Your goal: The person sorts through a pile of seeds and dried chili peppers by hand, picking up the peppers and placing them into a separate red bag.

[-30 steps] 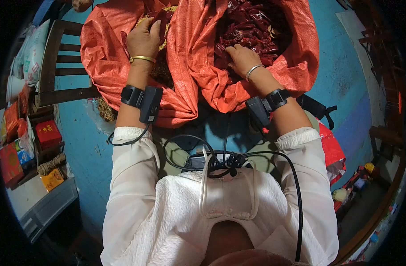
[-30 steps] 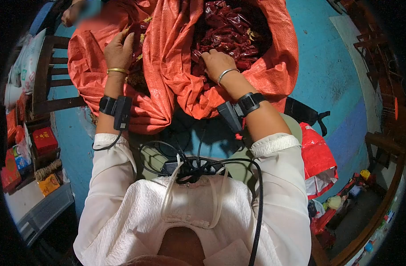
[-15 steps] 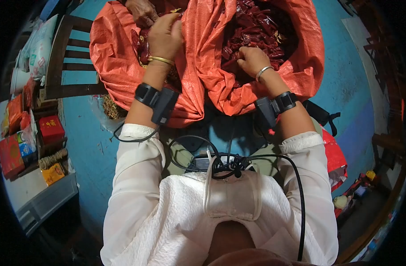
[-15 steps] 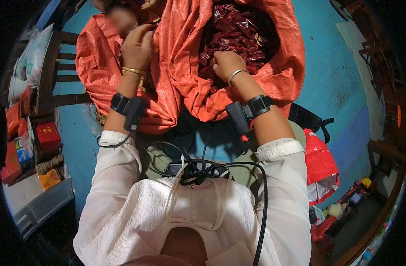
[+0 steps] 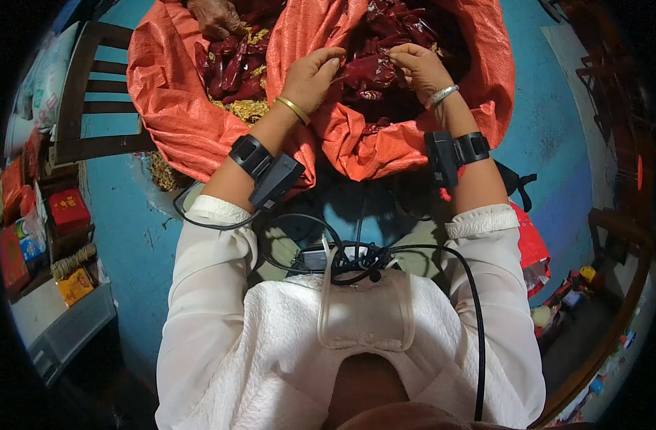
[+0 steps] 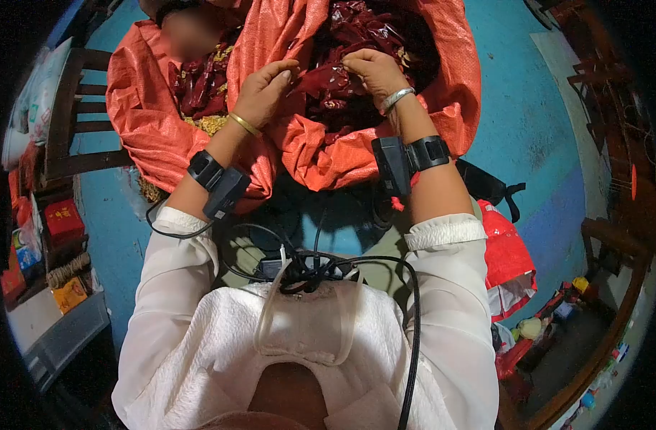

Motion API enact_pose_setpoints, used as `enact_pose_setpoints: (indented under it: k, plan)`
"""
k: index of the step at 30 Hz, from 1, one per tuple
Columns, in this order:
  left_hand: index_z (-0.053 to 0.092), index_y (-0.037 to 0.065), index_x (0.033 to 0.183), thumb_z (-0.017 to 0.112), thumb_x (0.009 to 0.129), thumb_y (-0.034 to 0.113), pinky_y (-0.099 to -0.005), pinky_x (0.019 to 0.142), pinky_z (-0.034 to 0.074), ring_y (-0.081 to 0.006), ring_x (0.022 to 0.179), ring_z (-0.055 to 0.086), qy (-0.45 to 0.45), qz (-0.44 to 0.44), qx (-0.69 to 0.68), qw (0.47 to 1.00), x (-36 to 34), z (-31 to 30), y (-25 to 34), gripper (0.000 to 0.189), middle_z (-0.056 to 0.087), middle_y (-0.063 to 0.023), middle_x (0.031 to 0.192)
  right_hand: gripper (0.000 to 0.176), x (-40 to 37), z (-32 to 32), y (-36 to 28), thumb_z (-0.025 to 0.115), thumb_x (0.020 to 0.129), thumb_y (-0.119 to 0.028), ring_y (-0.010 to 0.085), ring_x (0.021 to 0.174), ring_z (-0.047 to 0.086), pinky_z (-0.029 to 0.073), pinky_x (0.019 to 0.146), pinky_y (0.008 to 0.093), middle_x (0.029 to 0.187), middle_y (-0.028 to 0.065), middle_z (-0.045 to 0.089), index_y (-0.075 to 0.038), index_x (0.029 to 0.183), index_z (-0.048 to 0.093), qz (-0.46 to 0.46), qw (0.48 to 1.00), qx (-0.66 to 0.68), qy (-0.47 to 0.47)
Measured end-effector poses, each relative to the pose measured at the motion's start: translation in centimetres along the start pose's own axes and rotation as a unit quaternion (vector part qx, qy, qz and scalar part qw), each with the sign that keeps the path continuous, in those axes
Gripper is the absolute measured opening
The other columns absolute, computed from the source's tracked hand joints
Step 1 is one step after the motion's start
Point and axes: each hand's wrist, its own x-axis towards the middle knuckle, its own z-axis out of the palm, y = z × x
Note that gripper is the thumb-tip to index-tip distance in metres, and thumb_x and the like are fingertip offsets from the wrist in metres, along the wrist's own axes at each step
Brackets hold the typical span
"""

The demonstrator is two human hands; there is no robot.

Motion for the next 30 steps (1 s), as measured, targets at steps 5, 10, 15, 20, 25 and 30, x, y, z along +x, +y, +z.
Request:
enact_pose_setpoints:
  k: [5,10,15,20,25,30]
  plan:
    - [0.054,0.001,0.104,0.057,0.078,0.020,-0.0247,0.068,0.046,-0.0131,0.076,0.057,-0.046,-0.045,0.060,0.996,-0.7,0.6,1.3,0.033,0.061,-0.0090,0.088,0.007,0.2,0.2,0.5,0.058,0.077,-0.014,0.0028,0.052,0.043,0.037,0.046,0.0184,0.063,-0.0056,0.050,-0.008,0.081,0.056,0.018,0.997,0.020,-0.067]
    - [0.055,0.001,0.103,0.062,0.075,0.021,-0.0248,0.062,0.047,-0.0133,0.070,0.058,-0.078,-0.033,0.092,0.992,-1.0,1.0,0.6,0.035,0.061,-0.0093,0.085,0.014,0.4,0.1,0.6,0.057,0.077,-0.014,0.0054,0.059,0.050,0.041,0.052,0.0188,0.071,-0.0023,0.057,-0.005,0.088,0.059,0.004,0.995,-0.002,-0.103]
    - [0.058,0.001,0.093,0.061,0.074,0.017,-0.0252,0.058,0.047,-0.0129,0.066,0.058,-0.035,-0.135,0.038,0.989,-0.3,0.3,-0.2,0.026,0.061,-0.0072,0.074,0.040,1.5,-3.2,0.1,0.060,0.072,-0.033,0.0291,0.092,0.055,0.044,0.078,0.0347,0.097,0.0128,0.058,-0.010,0.105,0.056,-0.106,0.802,-0.556,0.189]
    - [0.059,-0.001,0.088,0.061,0.073,0.020,-0.0256,0.058,0.045,-0.0113,0.066,0.057,-0.012,-0.080,0.151,0.985,-0.1,0.2,-0.9,0.026,0.060,-0.0053,0.071,0.049,0.8,-1.0,2.5,0.058,0.074,-0.033,0.0282,0.111,0.041,0.038,0.086,0.0444,0.119,0.0102,0.041,-0.018,0.118,0.042,0.033,0.736,-0.657,0.158]
    - [0.059,-0.001,0.089,0.061,0.073,0.021,-0.0251,0.058,0.044,-0.0116,0.064,0.056,0.032,-0.099,0.077,0.992,-0.2,0.3,0.0,0.027,0.061,-0.0059,0.074,0.039,0.7,1.0,3.8,0.055,0.074,-0.029,0.0314,0.104,0.046,0.038,0.084,0.0466,0.112,0.0124,0.047,-0.023,0.112,0.049,-0.066,0.814,-0.577,-0.006]
    - [0.057,-0.003,0.092,0.062,0.074,0.021,-0.0232,0.058,0.043,-0.0091,0.066,0.054,0.039,-0.119,0.035,0.992,-0.1,0.2,-0.2,0.030,0.060,-0.0053,0.076,0.031,-1.9,4.4,4.3,0.056,0.072,-0.024,0.0307,0.096,0.048,0.040,0.084,0.0393,0.100,0.0133,0.050,-0.012,0.100,0.055,-0.178,0.780,-0.589,-0.116]
